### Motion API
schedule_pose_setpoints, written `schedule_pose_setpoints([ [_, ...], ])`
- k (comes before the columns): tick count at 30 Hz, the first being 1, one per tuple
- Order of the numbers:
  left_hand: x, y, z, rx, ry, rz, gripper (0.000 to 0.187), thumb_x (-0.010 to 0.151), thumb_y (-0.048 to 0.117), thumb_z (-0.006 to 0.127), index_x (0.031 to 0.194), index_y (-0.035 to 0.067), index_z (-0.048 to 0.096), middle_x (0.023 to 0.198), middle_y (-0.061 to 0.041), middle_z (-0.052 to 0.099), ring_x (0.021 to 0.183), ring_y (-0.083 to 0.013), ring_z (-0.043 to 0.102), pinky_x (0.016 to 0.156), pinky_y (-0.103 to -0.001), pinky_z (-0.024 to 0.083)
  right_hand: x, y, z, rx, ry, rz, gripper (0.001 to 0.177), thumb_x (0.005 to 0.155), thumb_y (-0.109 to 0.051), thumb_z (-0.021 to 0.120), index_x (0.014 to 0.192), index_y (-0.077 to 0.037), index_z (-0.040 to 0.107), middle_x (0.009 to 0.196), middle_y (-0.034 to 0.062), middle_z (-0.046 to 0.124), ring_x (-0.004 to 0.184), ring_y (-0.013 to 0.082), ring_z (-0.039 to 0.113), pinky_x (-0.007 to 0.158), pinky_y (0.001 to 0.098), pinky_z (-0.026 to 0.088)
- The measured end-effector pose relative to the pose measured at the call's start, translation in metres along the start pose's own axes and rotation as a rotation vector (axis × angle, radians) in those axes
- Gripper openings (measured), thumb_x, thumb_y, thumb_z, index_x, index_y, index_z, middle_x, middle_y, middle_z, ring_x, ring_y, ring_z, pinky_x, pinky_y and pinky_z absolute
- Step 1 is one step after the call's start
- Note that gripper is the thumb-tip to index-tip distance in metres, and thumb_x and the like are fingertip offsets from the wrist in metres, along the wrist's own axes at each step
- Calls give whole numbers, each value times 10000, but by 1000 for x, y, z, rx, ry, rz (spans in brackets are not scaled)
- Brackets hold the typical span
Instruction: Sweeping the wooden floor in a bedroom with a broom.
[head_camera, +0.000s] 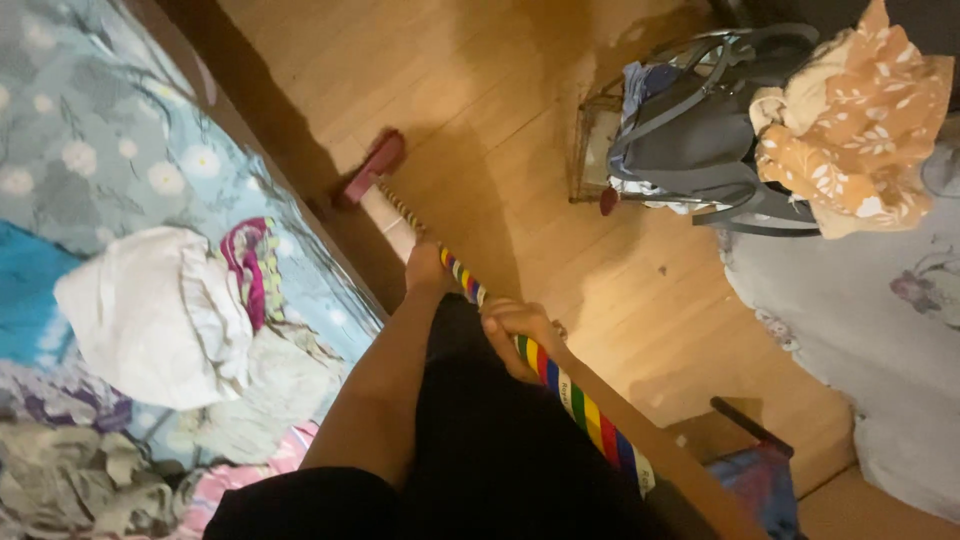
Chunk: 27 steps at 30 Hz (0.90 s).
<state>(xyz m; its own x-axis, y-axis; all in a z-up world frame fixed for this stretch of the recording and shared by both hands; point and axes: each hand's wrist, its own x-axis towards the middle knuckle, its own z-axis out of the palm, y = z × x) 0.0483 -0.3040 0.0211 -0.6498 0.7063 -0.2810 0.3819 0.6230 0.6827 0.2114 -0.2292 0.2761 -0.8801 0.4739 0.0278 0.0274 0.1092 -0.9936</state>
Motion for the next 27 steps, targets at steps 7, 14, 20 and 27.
schedule_pose_setpoints([
  [7, -25, -29, 140, 41, 199, 285, 213, 824, 147, 711, 992, 19, 683, 998, -258, 671, 947, -475, 646, 822, -573, 528, -51, -22, -53, -58, -35, -53, 362, 1041, 16, 514, 688, 4, 434, 670, 106, 466, 626, 222, 514, 630, 343, 433],
  [14, -89, 73, 218, 131, -20, 113, 161, 861, 204, 673, 900, 48, 676, 900, -235, 687, 878, -451, 674, 762, -537, 559, -152, -33, -113, -78, 187, -37, 332, 1050, -11, 476, 720, 22, 488, 695, 88, 513, 657, 193, 505, 680, 334, 457],
  [20, -152, 143, 266, 145, -198, -23, 158, 866, 211, 619, 926, 93, 706, 972, -215, 703, 953, -419, 696, 808, -524, 570, -251, 3, -163, -38, 296, 68, 378, 1077, -91, 464, 708, -12, 465, 722, 31, 506, 690, 124, 491, 684, 259, 422],
  [27, -209, 167, 329, 281, -302, 129, 226, 915, 235, 595, 1099, 106, 625, 1110, -205, 663, 1037, -401, 670, 844, -530, 553, -346, 38, -193, 157, 453, 212, 411, 1138, -190, 435, 762, -36, 496, 784, -18, 514, 758, 69, 499, 725, 204, 414],
])
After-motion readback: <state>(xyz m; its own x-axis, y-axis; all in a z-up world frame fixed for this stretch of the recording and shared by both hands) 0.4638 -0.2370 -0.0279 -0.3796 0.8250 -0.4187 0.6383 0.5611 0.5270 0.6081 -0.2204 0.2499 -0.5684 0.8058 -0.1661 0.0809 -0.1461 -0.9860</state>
